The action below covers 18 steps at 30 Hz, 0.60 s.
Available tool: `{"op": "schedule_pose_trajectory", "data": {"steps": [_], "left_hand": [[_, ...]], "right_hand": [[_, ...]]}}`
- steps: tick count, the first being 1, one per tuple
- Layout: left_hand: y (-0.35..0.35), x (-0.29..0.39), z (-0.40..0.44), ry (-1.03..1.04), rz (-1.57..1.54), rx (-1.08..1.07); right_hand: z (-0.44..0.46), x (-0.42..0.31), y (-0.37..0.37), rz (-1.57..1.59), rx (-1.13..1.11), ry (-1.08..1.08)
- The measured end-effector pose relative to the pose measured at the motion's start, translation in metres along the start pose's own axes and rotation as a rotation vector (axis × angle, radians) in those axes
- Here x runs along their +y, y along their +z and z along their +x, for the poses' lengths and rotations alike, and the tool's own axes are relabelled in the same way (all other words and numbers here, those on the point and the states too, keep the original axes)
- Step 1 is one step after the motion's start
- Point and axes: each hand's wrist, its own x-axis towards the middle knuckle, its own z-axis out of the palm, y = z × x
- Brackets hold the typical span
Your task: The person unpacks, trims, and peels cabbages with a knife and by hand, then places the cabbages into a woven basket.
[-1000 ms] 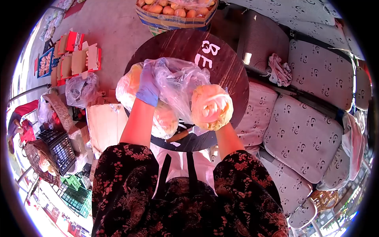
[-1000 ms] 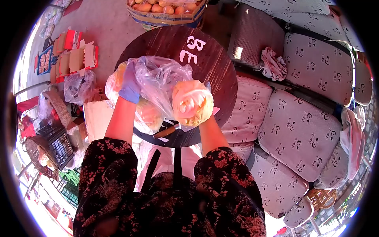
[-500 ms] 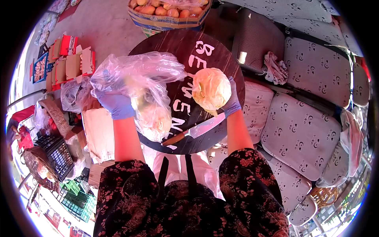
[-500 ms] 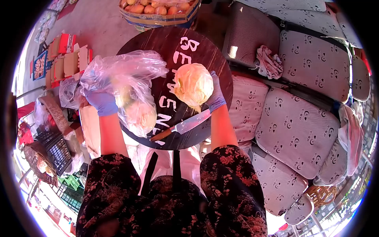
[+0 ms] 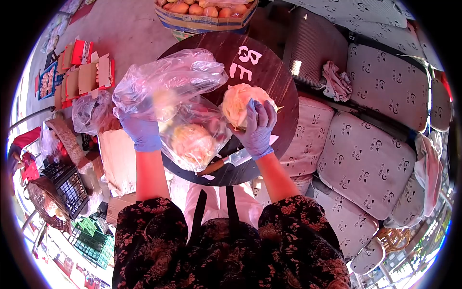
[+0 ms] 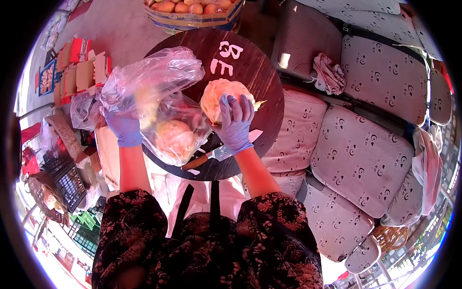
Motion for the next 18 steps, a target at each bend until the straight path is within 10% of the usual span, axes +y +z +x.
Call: {"op": "schedule_pose_trajectory", "data": {"steps": [9, 18], "left_hand": [[0.008, 0.000, 0.002, 0.013, 0.093, -0.055], [0.031, 0.001, -0.013, 0.019, 0.036, -0.043]], "right_hand": [[-0.041, -0.008, -0.048, 0.357, -0.277, -0.002], [-0.012, 0.031, -0.079, 0.246, 0.054, 0.403]]}}
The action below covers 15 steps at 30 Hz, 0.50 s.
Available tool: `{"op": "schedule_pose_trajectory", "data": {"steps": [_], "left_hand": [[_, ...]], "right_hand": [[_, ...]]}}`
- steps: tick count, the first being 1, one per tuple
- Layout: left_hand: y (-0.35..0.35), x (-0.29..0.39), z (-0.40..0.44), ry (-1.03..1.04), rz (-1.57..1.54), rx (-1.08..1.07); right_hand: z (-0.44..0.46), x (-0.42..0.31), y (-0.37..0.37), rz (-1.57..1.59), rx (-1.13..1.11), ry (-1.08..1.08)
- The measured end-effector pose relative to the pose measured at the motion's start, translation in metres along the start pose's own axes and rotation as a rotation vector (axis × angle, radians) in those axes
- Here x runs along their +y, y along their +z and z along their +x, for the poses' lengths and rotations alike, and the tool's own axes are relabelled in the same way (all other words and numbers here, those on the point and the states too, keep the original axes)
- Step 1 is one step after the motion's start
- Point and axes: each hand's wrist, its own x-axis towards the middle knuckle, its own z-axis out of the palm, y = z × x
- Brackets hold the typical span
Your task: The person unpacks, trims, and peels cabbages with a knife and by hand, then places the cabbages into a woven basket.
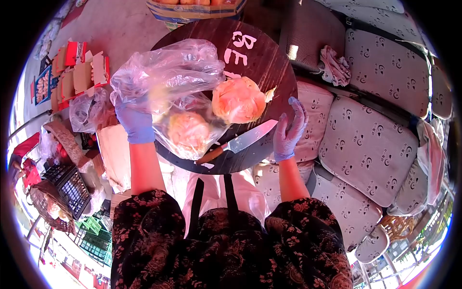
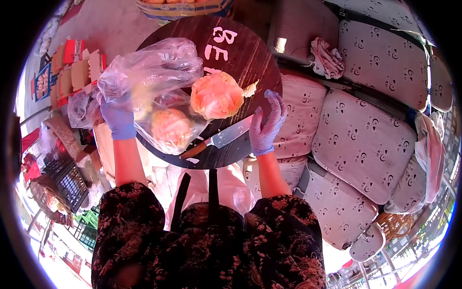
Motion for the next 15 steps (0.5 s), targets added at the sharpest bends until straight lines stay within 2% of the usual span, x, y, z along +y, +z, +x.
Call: {"op": "schedule_pose_trajectory", "data": {"steps": [1, 3, 4, 5, 7, 8, 10, 12, 14, 15], "left_hand": [[-0.008, 0.000, 0.001, 0.013, 0.045, -0.005], [-0.022, -0.002, 0.003, 0.035, 0.136, -0.015], [-0.022, -0.003, -0.001, 0.058, 0.291, -0.003], [-0.023, -0.004, -0.007, 0.083, 0.445, 0.009], [-0.024, -0.006, -0.014, 0.192, 0.732, -0.033], [-0.028, -0.005, -0.015, 0.156, 0.736, -0.020], [-0.016, 0.000, -0.029, 0.084, 0.744, 0.012], [-0.015, -0.001, -0.036, 0.023, 0.596, 0.065], [-0.017, 0.001, -0.047, 0.040, 0.556, 0.036], [-0.003, 0.004, -0.059, -0.025, 0.546, 0.006]], "right_hand": [[0.003, 0.002, -0.001, -0.004, -0.047, 0.004], [0.001, 0.003, 0.012, 0.196, -0.086, 0.133], [0.001, 0.000, 0.018, 0.295, -0.105, 0.196], [-0.002, -0.005, 0.017, 0.355, -0.215, 0.391], [-0.009, -0.005, 0.034, 0.469, -0.294, 0.426], [-0.010, -0.002, 0.042, 0.527, -0.335, 0.442], [-0.004, 0.006, 0.053, 0.693, -0.353, 0.741], [0.006, 0.018, 0.063, 0.845, -0.363, 0.975], [0.019, 0.014, 0.059, 1.005, -0.371, 1.079], [0.021, 0.022, 0.060, 1.069, -0.392, 1.102]]}}
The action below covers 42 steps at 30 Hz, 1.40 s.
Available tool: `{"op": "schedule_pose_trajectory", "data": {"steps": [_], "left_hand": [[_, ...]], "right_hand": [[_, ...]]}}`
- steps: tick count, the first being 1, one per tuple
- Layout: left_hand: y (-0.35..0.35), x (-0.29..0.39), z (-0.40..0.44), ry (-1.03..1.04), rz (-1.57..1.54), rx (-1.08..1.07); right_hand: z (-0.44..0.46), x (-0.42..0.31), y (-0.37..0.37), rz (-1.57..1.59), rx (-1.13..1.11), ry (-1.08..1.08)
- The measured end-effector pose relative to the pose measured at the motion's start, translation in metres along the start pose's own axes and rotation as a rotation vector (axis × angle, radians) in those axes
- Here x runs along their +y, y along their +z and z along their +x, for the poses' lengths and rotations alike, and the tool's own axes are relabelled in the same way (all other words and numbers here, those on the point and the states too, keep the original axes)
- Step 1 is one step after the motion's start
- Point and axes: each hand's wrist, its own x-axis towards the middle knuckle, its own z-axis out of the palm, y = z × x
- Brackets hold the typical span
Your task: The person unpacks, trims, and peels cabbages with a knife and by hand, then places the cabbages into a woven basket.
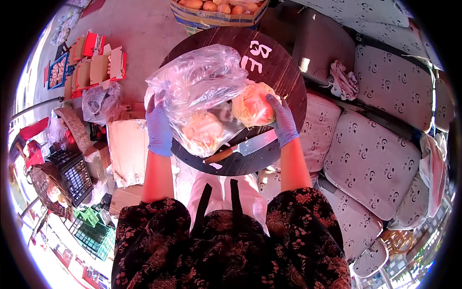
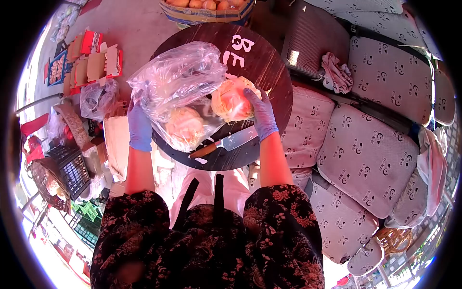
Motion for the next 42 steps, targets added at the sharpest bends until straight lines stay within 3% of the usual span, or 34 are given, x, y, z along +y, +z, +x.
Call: {"op": "schedule_pose_trajectory", "data": {"steps": [3, 6, 9, 11, 12, 14, 16, 18, 25, 26, 27, 29, 30, 34, 37, 40, 42], "left_hand": [[0.007, -0.006, -0.032, -0.131, 0.020, -0.013], [-0.011, -0.027, -0.048, -0.317, 0.292, 0.044], [-0.026, -0.031, -0.061, -0.403, 0.221, 0.119], [-0.037, -0.048, -0.061, -0.347, -0.082, 0.126], [-0.042, -0.054, -0.061, -0.311, -0.195, 0.116], [-0.032, -0.038, -0.066, -0.264, -0.437, 0.098], [-0.022, -0.024, -0.072, -0.247, -0.600, 0.041], [-0.037, -0.031, -0.069, -0.220, -0.725, -0.128], [-0.061, 0.026, -0.100, -0.364, -0.071, -0.341], [-0.071, 0.021, -0.101, -0.149, 0.202, -0.420], [-0.079, 0.019, -0.103, -0.114, 0.314, -0.398], [-0.092, 0.016, -0.107, -0.046, 0.539, -0.354], [-0.095, 0.019, -0.108, -0.148, 0.189, -0.402], [-0.109, -0.021, -0.110, -0.276, -0.493, -0.477], [-0.126, -0.009, -0.128, -0.376, -0.577, -0.321], [-0.191, 0.009, -0.149, -0.122, -0.658, -0.361], [-0.252, 0.010, -0.162, 0.014, -0.481, -0.226]], "right_hand": [[0.003, -0.003, -0.021, 0.154, -0.155, 0.041], [-0.004, 0.005, -0.037, 0.229, -0.265, -0.138], [-0.018, 0.005, -0.056, 0.291, -0.434, -0.130], [-0.032, 0.004, -0.072, 0.558, -0.462, -0.045], [-0.044, -0.017, -0.045, 0.731, -0.305, -0.002], [-0.051, -0.034, -0.032, -0.124, -0.193, -0.462], [-0.064, -0.047, -0.028, -0.176, -0.076, -0.544], [-0.077, -0.055, -0.029, 0.156, -0.031, -0.391], [-0.101, -0.061, -0.017, 0.316, -0.032, -0.212], [-0.103, -0.054, -0.009, 0.318, -0.049, -0.185], [-0.106, -0.047, 0.000, 0.305, -0.035, -0.212], [-0.095, -0.034, -0.003, 0.298, -0.181, -0.043], [-0.103, -0.024, 0.020, 0.324, -0.182, -0.042], [-0.132, 0.000, 0.056, 0.270, -0.239, -0.042], [-0.139, 0.023, 0.052, 0.101, -0.404, 0.031], [-0.131, 0.070, 0.088, 0.013, -0.566, 0.136], [-0.138, 0.101, 0.121, -0.004, -0.625, 0.189]]}}
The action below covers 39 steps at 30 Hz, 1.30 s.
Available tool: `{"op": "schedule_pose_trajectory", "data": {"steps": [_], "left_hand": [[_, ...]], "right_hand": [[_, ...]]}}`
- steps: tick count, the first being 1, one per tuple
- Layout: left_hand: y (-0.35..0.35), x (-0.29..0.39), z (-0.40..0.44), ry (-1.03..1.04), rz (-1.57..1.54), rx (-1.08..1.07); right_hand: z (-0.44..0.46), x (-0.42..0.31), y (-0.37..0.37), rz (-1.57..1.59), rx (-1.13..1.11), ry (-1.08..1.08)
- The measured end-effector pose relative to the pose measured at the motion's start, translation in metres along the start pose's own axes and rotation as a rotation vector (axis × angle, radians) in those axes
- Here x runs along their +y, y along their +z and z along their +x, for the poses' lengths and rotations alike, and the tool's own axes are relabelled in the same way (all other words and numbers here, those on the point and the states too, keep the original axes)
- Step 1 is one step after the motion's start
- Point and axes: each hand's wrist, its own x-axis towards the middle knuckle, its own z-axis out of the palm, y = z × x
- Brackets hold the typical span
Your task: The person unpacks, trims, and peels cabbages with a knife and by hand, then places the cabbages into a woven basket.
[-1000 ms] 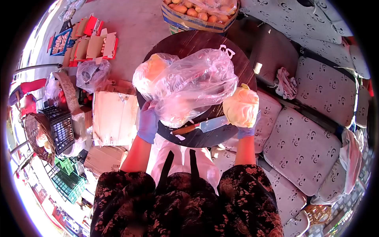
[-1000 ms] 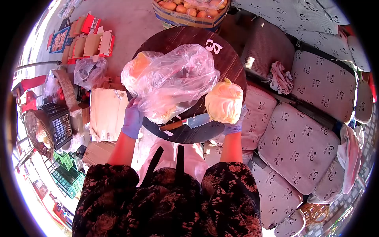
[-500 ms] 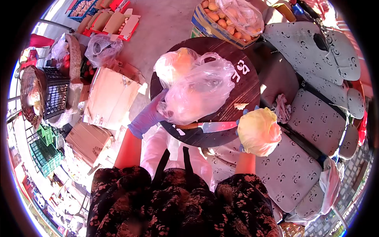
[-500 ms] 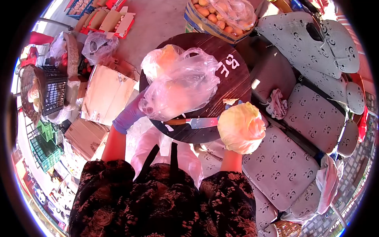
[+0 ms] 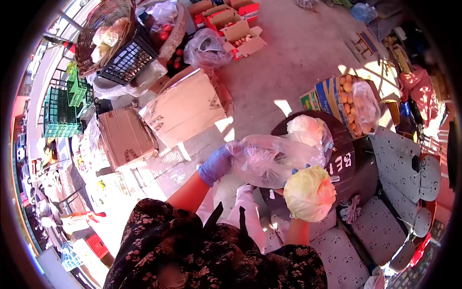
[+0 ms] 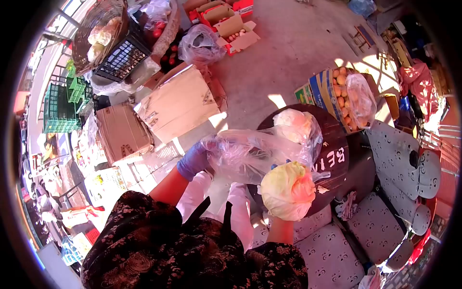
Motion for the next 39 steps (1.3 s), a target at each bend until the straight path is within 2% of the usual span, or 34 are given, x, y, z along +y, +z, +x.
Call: {"op": "schedule_pose_trajectory", "data": {"steps": [1, 2, 3, 8, 9, 11, 12, 14, 17, 18, 21, 22, 23, 24, 27, 31, 32, 35, 37, 39], "left_hand": [[-0.025, 0.013, -0.016, 0.064, 0.093, 0.050], [-0.043, 0.039, -0.036, 0.092, -0.057, 0.056], [-0.056, 0.078, -0.053, 0.121, 0.602, 0.082], [-0.137, 0.166, -0.147, 0.385, 0.172, 0.360], [-0.152, 0.183, -0.164, 0.429, 0.447, 0.413], [-0.181, 0.198, -0.199, 0.484, 0.001, 0.472], [-0.198, 0.201, -0.215, 0.536, -0.064, 0.500], [-0.230, 0.200, -0.239, 0.641, -0.200, 0.555], [-0.246, 0.205, -0.263, 0.741, -0.337, 0.748], [-0.249, 0.208, -0.271, 0.780, -0.374, 0.775], [-0.251, 0.226, -0.294, 0.811, -0.392, 0.919], [-0.300, 0.191, -0.310, 0.788, -0.095, 1.004], [-0.288, 0.212, -0.321, 0.915, -0.472, 0.942], [-0.288, 0.219, -0.337, 0.988, -0.454, 0.920], [-0.309, 0.237, -0.381, 1.078, -0.505, 1.179], [-0.325, 0.262, -0.393, 1.277, -0.669, 1.190], [-0.333, 0.269, -0.391, 1.320, -0.733, 1.200], [-0.370, 0.271, -0.367, 1.384, -0.706, 0.966], [-0.391, 0.287, -0.345, 1.343, -0.756, 0.879], [-0.415, 0.306, -0.326, 1.320, -0.797, 0.749]], "right_hand": [[0.009, 0.016, 0.015, -0.006, -0.032, 0.026], [0.021, 0.035, 0.034, -0.008, -0.069, 0.047], [0.033, 0.053, 0.054, -0.008, -0.108, 0.067], [0.090, 0.163, 0.147, -0.017, -0.304, 0.172], [0.099, 0.184, 0.166, -0.016, -0.348, 0.217], [0.097, 0.217, 0.250, 0.019, -0.467, 0.428], [0.111, 0.238, 0.263, -0.612, -0.640, 0.195], [0.120, 0.269, 0.295, -0.019, -0.594, 0.546], [0.134, 0.306, 0.370, -0.150, -0.685, 0.678], [0.137, 0.320, 0.385, 0.005, -0.559, 0.816], [0.149, 0.360, 0.438, -0.214, -0.587, 0.724], [0.161, 0.372, 0.448, -0.188, -0.589, 0.781], [0.170, 0.384, 0.452, -0.164, -0.571, 0.846], [0.174, 0.390, 0.463, -0.144, -0.576, 0.866], [0.200, 0.414, 0.498, -0.143, -0.533, 0.849], [0.229, 0.444, 0.532, -0.239, -0.496, 0.842], [0.232, 0.447, 0.537, -0.195, -0.483, 0.896], [0.237, 0.470, 0.566, -0.186, -0.505, 0.912], [0.244, 0.489, 0.589, -0.183, -0.516, 0.917], [0.248, 0.508, 0.629, -0.054, -0.568, 1.016]]}}
